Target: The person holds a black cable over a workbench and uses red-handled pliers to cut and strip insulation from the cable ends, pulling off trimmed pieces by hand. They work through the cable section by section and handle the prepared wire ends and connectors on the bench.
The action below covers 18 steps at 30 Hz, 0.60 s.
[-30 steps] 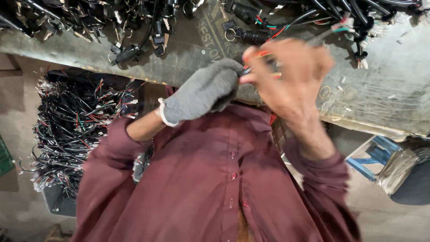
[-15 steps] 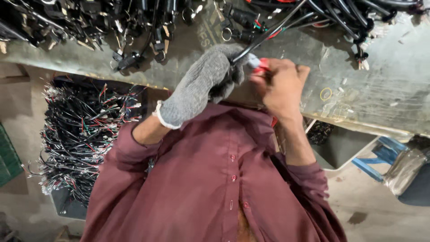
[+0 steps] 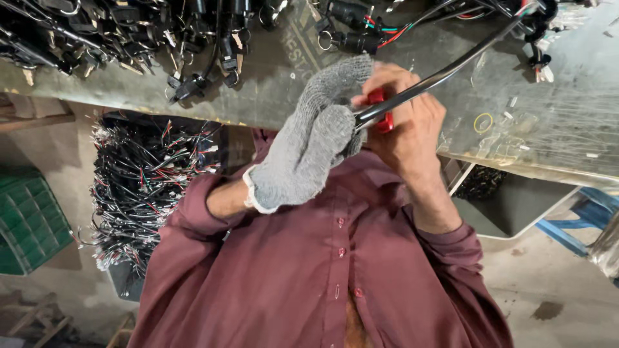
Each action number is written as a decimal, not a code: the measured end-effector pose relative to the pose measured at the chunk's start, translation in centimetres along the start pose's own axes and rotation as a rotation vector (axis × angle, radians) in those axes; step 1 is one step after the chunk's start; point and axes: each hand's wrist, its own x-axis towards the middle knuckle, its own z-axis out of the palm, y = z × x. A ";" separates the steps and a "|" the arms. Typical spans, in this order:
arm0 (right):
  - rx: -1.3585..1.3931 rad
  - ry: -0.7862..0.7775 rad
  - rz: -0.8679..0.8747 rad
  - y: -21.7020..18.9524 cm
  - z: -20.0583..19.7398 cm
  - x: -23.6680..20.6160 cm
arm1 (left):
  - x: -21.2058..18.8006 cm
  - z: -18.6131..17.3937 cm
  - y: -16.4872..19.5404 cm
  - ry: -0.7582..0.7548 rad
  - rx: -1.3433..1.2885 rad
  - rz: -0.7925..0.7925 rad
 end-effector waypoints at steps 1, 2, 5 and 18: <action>-0.080 -0.018 -0.021 0.0 -0.2 0.4 | -0.1 -0.3 -0.2 -0.011 0.117 0.051; -0.158 -0.038 -0.037 0.0 -0.3 0.7 | -0.1 -0.6 -0.4 -0.011 0.216 0.051; -0.368 -0.028 -0.047 0.7 -0.1 1.1 | 0.2 -1.7 -0.5 -0.075 0.307 0.029; -0.039 -0.072 0.144 0.4 -0.4 -1.8 | 1.1 -0.2 -0.8 -0.016 0.615 0.358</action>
